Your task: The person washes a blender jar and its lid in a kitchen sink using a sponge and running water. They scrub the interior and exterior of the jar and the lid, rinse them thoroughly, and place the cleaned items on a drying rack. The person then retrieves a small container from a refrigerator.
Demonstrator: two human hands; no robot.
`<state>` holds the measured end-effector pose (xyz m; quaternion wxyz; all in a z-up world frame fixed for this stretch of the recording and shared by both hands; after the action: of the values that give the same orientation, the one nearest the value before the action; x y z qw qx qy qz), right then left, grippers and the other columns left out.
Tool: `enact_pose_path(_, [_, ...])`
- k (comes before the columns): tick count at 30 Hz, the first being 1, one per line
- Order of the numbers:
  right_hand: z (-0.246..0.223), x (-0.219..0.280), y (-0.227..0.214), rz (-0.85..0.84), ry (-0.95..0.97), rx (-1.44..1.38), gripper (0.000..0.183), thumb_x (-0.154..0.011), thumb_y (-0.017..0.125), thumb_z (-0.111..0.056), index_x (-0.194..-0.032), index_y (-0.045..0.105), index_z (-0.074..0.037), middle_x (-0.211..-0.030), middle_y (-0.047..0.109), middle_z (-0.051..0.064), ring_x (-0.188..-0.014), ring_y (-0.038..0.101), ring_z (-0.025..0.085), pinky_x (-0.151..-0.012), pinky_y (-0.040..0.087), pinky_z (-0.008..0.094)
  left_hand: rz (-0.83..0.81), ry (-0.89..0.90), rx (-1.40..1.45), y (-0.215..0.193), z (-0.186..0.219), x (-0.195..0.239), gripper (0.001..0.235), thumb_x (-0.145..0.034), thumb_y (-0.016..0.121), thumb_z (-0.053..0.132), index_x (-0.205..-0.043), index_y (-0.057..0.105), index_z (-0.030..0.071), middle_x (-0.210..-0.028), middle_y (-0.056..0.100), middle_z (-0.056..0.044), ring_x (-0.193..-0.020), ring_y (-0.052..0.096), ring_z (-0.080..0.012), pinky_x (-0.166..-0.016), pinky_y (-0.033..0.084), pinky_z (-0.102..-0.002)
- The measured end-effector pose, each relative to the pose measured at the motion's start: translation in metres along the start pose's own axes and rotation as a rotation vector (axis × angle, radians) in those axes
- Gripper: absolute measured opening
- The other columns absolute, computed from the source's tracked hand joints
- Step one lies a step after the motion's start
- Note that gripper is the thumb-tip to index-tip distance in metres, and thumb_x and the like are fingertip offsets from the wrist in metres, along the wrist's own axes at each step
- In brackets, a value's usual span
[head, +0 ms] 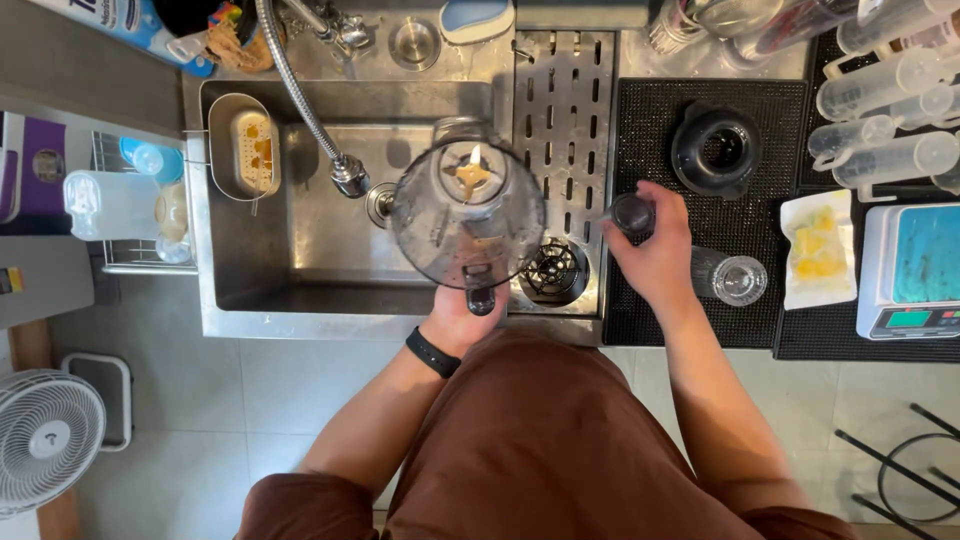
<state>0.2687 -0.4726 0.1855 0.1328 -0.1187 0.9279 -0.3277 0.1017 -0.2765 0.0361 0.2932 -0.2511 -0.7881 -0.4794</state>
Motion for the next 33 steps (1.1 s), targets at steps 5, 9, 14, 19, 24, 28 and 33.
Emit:
enact_pose_path(5, [0.070,0.007,0.007,-0.305,0.282,0.353,0.069,-0.075,0.070,-0.009,-0.141,0.052,-0.002,-0.127,0.047,0.021,-0.113,0.054,0.048,-0.093,0.049,0.058,-0.068,-0.108,-0.082,0.046,-0.049,0.023,0.016,-0.099,0.071,0.018,-0.091,0.075,0.005,-0.088,0.078,-0.016,-0.089,0.075,-0.0271,-0.088,0.062,-0.036])
enact_pose_path(9, [0.094,0.010,0.010,-0.363,0.422,0.515,0.071,-0.074,0.073,-0.012,-0.141,0.052,-0.007,-0.131,0.044,0.018,-0.121,0.051,0.046,-0.094,0.050,0.054,-0.015,-0.181,-0.050,0.021,-0.054,0.005,0.025,-0.102,0.069,0.023,-0.082,0.071,0.009,-0.083,0.078,-0.010,-0.083,0.076,-0.0223,-0.088,0.061,-0.035])
enact_pose_path(14, [0.119,0.013,0.021,-0.394,0.487,0.745,0.066,-0.081,0.084,-0.027,-0.139,0.056,-0.013,-0.131,0.044,0.015,-0.127,0.049,0.040,-0.100,0.051,0.049,0.125,-0.154,-0.285,0.002,-0.053,-0.001,0.020,-0.100,0.069,0.026,-0.093,0.075,0.009,-0.099,0.080,-0.010,-0.099,0.076,-0.0231,-0.092,0.063,-0.038])
enact_pose_path(19, [0.108,0.011,0.021,-0.432,0.571,0.689,0.077,-0.083,0.083,-0.026,-0.147,0.045,-0.007,-0.144,0.034,0.020,-0.136,0.038,0.044,-0.107,0.045,0.051,0.174,-0.140,-0.294,-0.024,-0.044,-0.009,0.015,-0.099,0.067,0.015,-0.097,0.073,0.001,-0.101,0.078,-0.016,-0.105,0.073,-0.0286,-0.097,0.062,-0.038])
enact_pose_path(24, [0.044,-0.005,-0.003,-0.207,0.442,0.411,0.071,-0.092,0.077,-0.023,-0.149,0.046,0.005,-0.152,0.033,0.033,-0.146,0.031,0.051,-0.121,0.033,0.053,0.233,-0.141,-0.321,0.003,-0.049,0.022,0.014,-0.101,0.065,0.014,-0.100,0.073,0.002,-0.101,0.077,-0.013,-0.108,0.072,-0.0272,-0.093,0.063,-0.034])
enact_pose_path(28, [0.020,0.004,-0.003,-0.048,0.319,-0.251,0.034,-0.104,0.061,-0.031,-0.122,0.069,-0.004,-0.107,0.067,0.018,-0.097,0.072,0.034,-0.082,0.062,0.040,0.181,-0.109,-0.404,0.018,-0.049,0.037,0.028,-0.103,0.062,0.028,-0.095,0.073,0.003,-0.103,0.078,-0.012,-0.106,0.073,-0.0276,-0.096,0.062,-0.034])
enact_pose_path(33, [-0.035,0.042,0.009,-0.419,0.342,-0.638,0.054,-0.110,0.037,-0.042,-0.094,0.077,-0.009,-0.088,0.077,0.017,-0.090,0.072,0.029,-0.090,0.059,0.043,0.188,-0.059,-0.441,0.027,-0.063,0.059,0.036,-0.102,0.064,0.040,-0.077,0.068,0.013,-0.080,0.074,0.001,-0.088,0.073,-0.0175,-0.089,0.062,-0.033])
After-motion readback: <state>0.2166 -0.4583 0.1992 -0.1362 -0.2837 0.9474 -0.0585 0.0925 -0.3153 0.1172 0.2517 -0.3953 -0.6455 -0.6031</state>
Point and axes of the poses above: each hand's wrist, its own x-axis away from the middle knuckle, its own y-axis out of the palm, z = x × y, the point moved 6 cm from there along -x, towards the middle knuckle
